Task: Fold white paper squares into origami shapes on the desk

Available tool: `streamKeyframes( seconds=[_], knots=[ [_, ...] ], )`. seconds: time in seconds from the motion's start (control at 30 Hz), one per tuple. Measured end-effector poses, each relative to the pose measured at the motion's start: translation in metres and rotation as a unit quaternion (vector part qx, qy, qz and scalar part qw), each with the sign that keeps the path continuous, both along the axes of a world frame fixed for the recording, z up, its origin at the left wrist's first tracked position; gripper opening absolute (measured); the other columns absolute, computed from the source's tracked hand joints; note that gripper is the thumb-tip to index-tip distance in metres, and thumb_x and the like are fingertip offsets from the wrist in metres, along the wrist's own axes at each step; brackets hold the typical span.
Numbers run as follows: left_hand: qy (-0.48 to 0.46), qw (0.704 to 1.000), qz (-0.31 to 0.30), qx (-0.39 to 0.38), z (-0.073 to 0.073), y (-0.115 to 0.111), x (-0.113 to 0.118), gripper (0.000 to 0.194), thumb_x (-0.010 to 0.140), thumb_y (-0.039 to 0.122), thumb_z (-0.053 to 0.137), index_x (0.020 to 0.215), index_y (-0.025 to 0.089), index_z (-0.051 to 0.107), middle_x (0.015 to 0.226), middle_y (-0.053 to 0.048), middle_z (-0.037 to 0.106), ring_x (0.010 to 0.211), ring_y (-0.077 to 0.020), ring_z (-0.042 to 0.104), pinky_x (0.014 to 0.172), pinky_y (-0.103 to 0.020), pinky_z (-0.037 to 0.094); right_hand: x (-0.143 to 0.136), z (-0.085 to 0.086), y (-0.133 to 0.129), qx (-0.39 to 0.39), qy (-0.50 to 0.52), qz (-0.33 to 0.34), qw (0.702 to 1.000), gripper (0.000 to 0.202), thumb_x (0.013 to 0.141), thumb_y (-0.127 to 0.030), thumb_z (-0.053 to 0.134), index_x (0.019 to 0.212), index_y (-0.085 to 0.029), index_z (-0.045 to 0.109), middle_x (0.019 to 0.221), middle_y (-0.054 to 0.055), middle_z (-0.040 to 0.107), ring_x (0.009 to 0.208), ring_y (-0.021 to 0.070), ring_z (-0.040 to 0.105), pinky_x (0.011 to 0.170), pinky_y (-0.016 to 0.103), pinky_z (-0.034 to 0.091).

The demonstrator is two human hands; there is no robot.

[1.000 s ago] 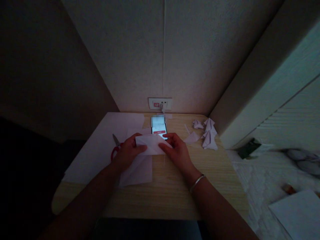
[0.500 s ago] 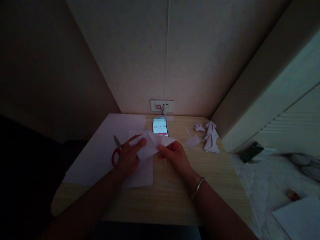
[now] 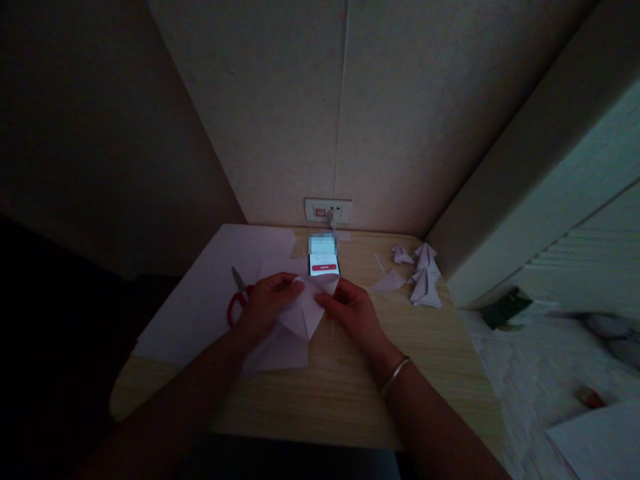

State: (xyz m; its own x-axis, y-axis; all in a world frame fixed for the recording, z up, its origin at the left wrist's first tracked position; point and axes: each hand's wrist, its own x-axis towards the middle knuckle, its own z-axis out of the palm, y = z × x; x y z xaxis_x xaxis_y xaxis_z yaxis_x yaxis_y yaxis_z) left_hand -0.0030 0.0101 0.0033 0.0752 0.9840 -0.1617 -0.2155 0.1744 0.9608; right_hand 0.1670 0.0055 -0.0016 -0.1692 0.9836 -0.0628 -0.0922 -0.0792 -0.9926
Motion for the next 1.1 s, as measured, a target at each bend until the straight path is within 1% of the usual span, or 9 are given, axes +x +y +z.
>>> streamKeyframes(
  seconds=[0.13,0.3,0.37,0.5,0.63,0.73,0.83,0.97,1.1],
  knots=[
    [-0.049,0.998,0.002,-0.026,0.004,-0.001,0.000,0.031,0.067,0.033,0.072,0.093,0.019,0.065,0.069,0.001,0.066,0.054,-0.0099,0.055,0.051,-0.021,0.041,0.002,-0.004,0.001,0.002,0.044,0.041,0.998,0.019,0.068,-0.033,0.072,0.085,-0.022,0.072,0.066,-0.002,0.065,0.052,0.0102,0.051,0.052,0.025,0.042],
    [-0.020,0.999,0.027,0.012,0.008,-0.002,0.000,0.013,0.067,0.026,0.067,0.076,0.017,0.065,0.066,0.003,0.063,0.054,-0.0080,0.051,0.051,-0.018,0.037,0.006,-0.005,-0.001,-0.001,0.058,0.053,0.997,0.010,0.069,-0.032,0.070,0.072,-0.023,0.071,0.069,0.000,0.066,0.060,0.0133,0.056,0.057,0.027,0.044],
    [0.006,0.999,0.030,0.032,0.008,-0.002,0.000,0.011,0.068,0.026,0.065,0.075,0.016,0.064,0.064,0.003,0.061,0.052,-0.0069,0.048,0.049,-0.018,0.034,0.006,-0.003,-0.001,0.008,0.054,0.063,0.997,0.009,0.071,-0.032,0.069,0.071,-0.024,0.071,0.073,0.000,0.065,0.066,0.0146,0.057,0.060,0.027,0.045],
    [0.028,0.998,0.027,0.043,0.007,-0.002,0.001,0.020,0.066,0.032,0.070,0.074,0.016,0.061,0.063,0.004,0.058,0.052,-0.0063,0.047,0.049,-0.017,0.033,0.006,0.001,-0.001,0.045,0.033,0.078,0.995,0.009,0.072,-0.031,0.067,0.069,-0.024,0.072,0.087,0.002,0.062,0.076,0.0155,0.057,0.063,0.026,0.045],
    [0.038,0.997,0.031,0.052,0.004,0.000,0.002,0.026,0.063,0.033,0.074,0.079,0.016,0.060,0.058,0.006,0.052,0.050,-0.0054,0.044,0.047,-0.017,0.031,0.008,0.001,0.001,0.072,0.017,0.092,0.993,0.012,0.073,-0.030,0.066,0.063,-0.023,0.070,0.088,0.002,0.060,0.078,0.0164,0.056,0.066,0.027,0.046],
    [0.056,0.995,0.039,0.071,0.003,0.001,0.001,0.028,0.066,0.033,0.072,0.088,0.017,0.062,0.057,0.007,0.048,0.048,-0.0050,0.041,0.046,-0.016,0.029,0.008,0.000,0.001,0.058,0.035,0.108,0.992,0.014,0.078,-0.029,0.060,0.068,-0.022,0.067,0.084,0.002,0.059,0.074,0.0148,0.056,0.067,0.028,0.046],
    [0.088,0.989,0.068,0.096,0.002,0.000,0.001,0.024,0.069,0.032,0.070,0.085,0.016,0.062,0.056,0.007,0.047,0.049,-0.0053,0.039,0.045,-0.017,0.028,0.004,0.001,-0.001,0.016,0.077,0.102,0.992,0.010,0.079,-0.032,0.059,0.082,-0.023,0.059,0.074,-0.002,0.058,0.062,0.0123,0.055,0.059,0.025,0.045],
    [0.108,0.985,0.070,0.115,0.000,-0.002,0.002,0.020,0.071,0.032,0.068,0.082,0.017,0.060,0.056,0.007,0.048,0.049,-0.0059,0.040,0.045,-0.017,0.029,-0.004,0.003,-0.004,-0.014,0.075,0.094,0.993,0.037,0.069,-0.033,0.072,0.091,-0.026,0.043,0.070,-0.006,0.058,0.053,0.0104,0.053,0.046,0.020,0.041],
    [0.077,0.993,0.038,0.083,0.001,-0.003,0.004,0.026,0.070,0.036,0.068,0.085,0.018,0.056,0.059,0.006,0.053,0.048,-0.0065,0.044,0.045,-0.017,0.032,-0.006,0.000,-0.003,-0.042,0.075,0.075,0.993,0.050,0.067,-0.035,0.073,0.102,-0.028,0.039,0.072,-0.005,0.064,0.054,0.0121,0.057,0.048,0.023,0.043]
  ],
)
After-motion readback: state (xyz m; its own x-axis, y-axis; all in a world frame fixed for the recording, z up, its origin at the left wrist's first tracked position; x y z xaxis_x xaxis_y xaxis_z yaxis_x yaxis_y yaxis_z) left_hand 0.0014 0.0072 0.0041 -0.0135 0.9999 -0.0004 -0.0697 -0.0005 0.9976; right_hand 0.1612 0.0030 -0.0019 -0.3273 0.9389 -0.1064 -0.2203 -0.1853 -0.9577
